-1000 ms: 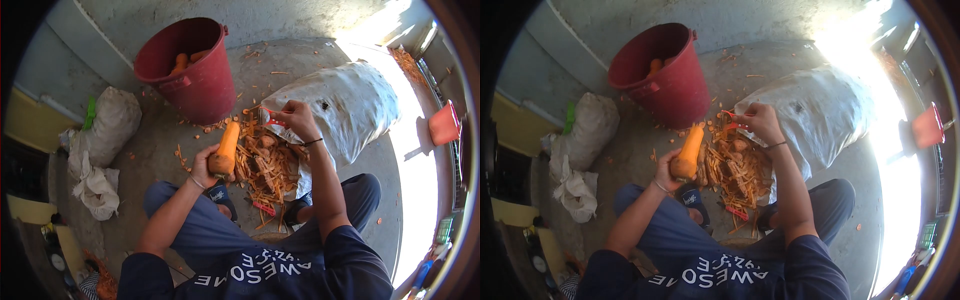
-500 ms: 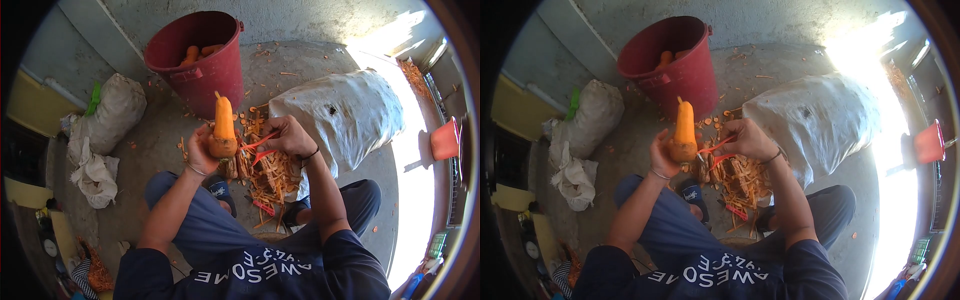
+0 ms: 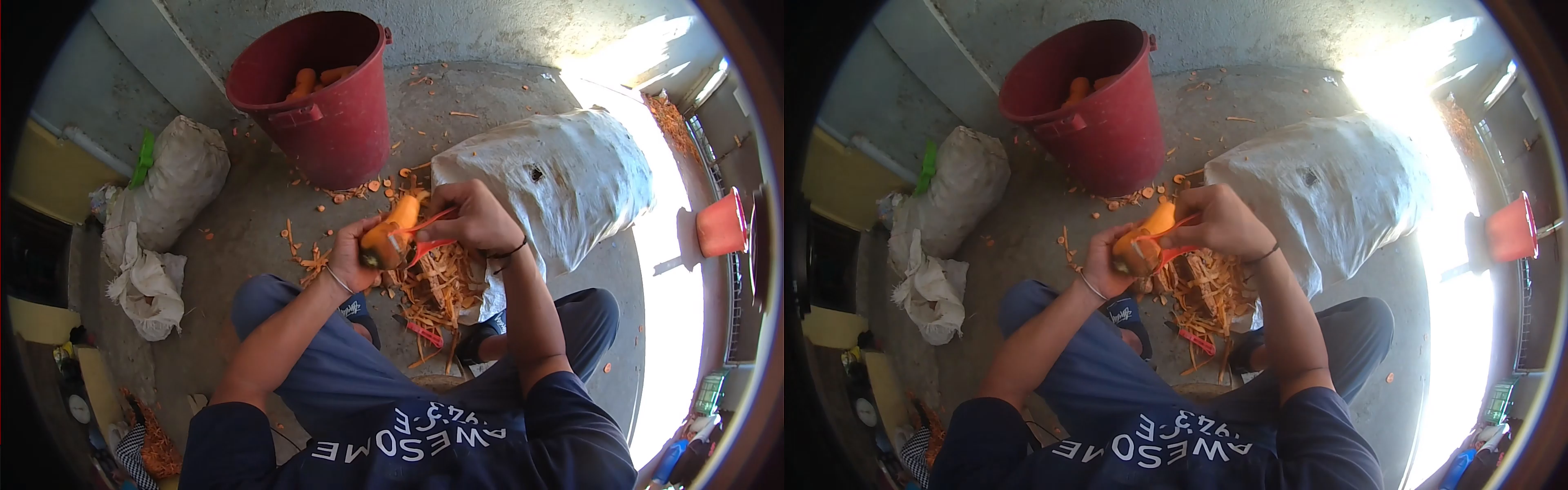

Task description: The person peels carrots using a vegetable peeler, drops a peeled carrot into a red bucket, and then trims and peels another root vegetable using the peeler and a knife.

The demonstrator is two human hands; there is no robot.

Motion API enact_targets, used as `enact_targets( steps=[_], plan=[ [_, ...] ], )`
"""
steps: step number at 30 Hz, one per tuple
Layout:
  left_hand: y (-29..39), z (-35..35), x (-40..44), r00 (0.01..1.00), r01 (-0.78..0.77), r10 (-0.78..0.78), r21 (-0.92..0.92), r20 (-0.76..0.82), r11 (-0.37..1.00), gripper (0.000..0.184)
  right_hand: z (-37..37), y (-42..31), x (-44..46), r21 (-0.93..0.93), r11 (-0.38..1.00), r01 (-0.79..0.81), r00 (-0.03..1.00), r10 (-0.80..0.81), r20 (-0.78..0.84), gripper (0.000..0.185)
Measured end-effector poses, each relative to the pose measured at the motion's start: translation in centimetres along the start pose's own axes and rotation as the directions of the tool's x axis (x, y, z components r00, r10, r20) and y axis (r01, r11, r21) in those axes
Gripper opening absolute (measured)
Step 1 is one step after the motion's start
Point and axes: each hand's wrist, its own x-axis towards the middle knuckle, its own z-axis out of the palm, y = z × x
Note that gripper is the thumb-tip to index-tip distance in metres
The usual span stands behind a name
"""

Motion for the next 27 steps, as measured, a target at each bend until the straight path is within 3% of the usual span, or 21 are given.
enact_targets(
  steps=[2,9,11,14,17,21,23,25,27],
  plan=[
    [-0.3,-0.6,0.5,1.000,-0.013,0.013,0.036,0.010,0.999,0.049,0.6,-0.8,0.1,-0.185,0.980,-0.069,0.996,0.080,0.050,0.034],
    [0.2,-0.1,0.8,0.994,-0.108,0.109,0.057,-0.014,0.992,0.051,1.6,0.8,0.6,-0.148,0.989,-0.027,0.999,0.029,0.014,0.036],
    [-0.3,1.5,0.7,0.990,-0.134,0.137,0.075,-0.036,0.988,0.050,2.0,0.7,0.7,-0.259,0.966,0.019,1.000,-0.020,0.001,0.036],
    [-0.7,1.9,0.7,0.982,-0.172,0.174,0.032,-0.067,0.985,0.047,2.6,0.9,0.8,-0.283,0.953,0.104,0.994,-0.104,0.015,0.032],
    [-0.2,0.0,0.7,0.990,-0.140,0.142,0.058,-0.022,0.988,0.045,1.8,0.3,0.7,-0.307,0.952,-0.009,0.998,-0.012,-0.064,0.033],
    [-0.2,0.0,0.3,0.989,-0.129,0.136,0.122,-0.054,0.984,0.045,0.9,0.4,0.4,-0.258,0.966,0.016,1.000,-0.021,-0.018,0.031],
    [-0.1,-0.4,0.0,0.991,-0.115,0.121,0.108,-0.050,0.988,0.046,-1.3,0.8,0.3,-0.280,0.948,-0.148,0.977,0.096,-0.193,0.028],
    [0.3,0.1,-0.9,0.978,-0.157,0.173,0.133,-0.115,0.979,0.046,-5.0,3.1,0.1,-0.302,0.948,-0.103,0.963,0.019,-0.269,0.029],
    [0.6,0.7,-0.9,0.976,-0.158,0.174,0.121,-0.128,0.980,0.046,-5.1,2.9,0.1,-0.223,0.965,-0.140,0.955,0.072,-0.286,0.032]
  ],
)
